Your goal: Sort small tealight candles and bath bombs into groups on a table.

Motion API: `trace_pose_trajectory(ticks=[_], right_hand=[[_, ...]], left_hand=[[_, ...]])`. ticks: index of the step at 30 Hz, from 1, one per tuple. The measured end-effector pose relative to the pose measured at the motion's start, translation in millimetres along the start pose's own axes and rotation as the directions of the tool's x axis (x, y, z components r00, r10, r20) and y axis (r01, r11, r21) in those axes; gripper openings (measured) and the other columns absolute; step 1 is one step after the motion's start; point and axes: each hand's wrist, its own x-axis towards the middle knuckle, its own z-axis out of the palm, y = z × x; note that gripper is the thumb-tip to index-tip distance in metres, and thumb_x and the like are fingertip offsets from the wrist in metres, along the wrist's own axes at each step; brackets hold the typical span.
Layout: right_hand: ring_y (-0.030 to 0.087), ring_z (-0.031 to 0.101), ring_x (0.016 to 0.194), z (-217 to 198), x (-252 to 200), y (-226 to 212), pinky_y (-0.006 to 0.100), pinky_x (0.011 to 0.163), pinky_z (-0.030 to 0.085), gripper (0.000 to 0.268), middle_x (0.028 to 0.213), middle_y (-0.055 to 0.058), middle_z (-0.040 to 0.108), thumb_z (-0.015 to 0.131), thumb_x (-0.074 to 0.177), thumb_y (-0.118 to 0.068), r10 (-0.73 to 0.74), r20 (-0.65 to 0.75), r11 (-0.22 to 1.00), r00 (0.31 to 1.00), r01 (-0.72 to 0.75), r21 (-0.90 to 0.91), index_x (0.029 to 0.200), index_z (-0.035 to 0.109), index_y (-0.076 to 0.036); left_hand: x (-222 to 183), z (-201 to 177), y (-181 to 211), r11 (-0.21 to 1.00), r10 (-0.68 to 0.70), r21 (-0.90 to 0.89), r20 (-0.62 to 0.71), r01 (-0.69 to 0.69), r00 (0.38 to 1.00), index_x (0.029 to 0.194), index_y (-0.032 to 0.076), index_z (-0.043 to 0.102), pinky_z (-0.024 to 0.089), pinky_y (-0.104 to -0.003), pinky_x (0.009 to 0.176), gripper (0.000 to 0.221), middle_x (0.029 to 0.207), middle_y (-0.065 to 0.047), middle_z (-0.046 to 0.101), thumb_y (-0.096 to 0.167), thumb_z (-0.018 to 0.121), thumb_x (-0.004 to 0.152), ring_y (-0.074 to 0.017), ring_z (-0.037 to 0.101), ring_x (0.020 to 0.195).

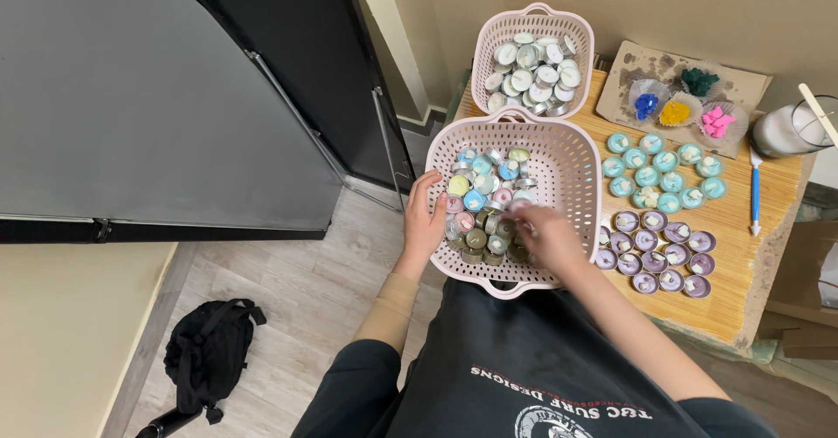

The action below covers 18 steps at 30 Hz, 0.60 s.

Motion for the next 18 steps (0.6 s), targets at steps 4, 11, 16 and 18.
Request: trace_pose_trajectory(ticks=[4,11,16,18], right_hand=[[0.031,0.069,0.098,-2.2,-7.4,-6.2,0.041,0.085,0.056,0.023,0.095,0.008,0.074,0.075,0.08,-0.009,-0.089,0.244,0.985,0.966,0.121,-0.12,0.102,0.075,-0.013],[0.036,0.068,0.1,-38.2,1.9,4.3,0.042,0.086,0.055,0.023,0.11,0.014,0.071,0.069,0.084,-0.001,0.194,-0.09,0.978,0.977,-0.2,-0.058,0.105,0.074,-0.005],[0.035,0.067,0.108,-60.0,6.5,4.9,0.042,0.094,0.054,0.025,0.118,0.015,0.07,0.065,0.087,0.002,0.103,-0.203,0.995,0.974,-0.103,0.014,0.111,0.072,-0.004],[0.033,0.065,0.119,-77.1,-2.7,14.3,0.043,0.105,0.05,0.023,0.123,0.013,0.07,0.064,0.096,0.0,0.083,-0.377,0.993,0.923,-0.11,-0.051,0.117,0.071,-0.006]], left_hand=[[2.1,1.2,-1.4,1.0,-0.007,0.01,-0.003,0.007,1.0,0.128,0.001,0.057,0.045,-0.04,0.112,0.028,0.14,-0.017,0.061,0.01,0.059,0.101,-0.0343,0.059,0.131],[-1.0,-0.2,-2.8,1.0,0.002,0.009,-0.006,-0.002,1.0,0.128,0.001,0.057,0.045,-0.041,0.111,0.029,0.14,-0.018,0.06,0.009,0.059,0.1,-0.0348,0.059,0.131],[0.1,0.5,-0.8,1.0,0.01,-0.002,-0.011,-0.01,1.0,0.128,0.001,0.057,0.045,-0.04,0.111,0.03,0.139,-0.018,0.06,0.009,0.06,0.1,-0.0348,0.059,0.131],[0.4,-0.8,1.1,1.0,0.021,0.017,-0.004,-0.02,1.0,0.129,0.001,0.057,0.045,-0.04,0.111,0.03,0.139,-0.018,0.06,0.008,0.059,0.1,-0.035,0.059,0.131]])
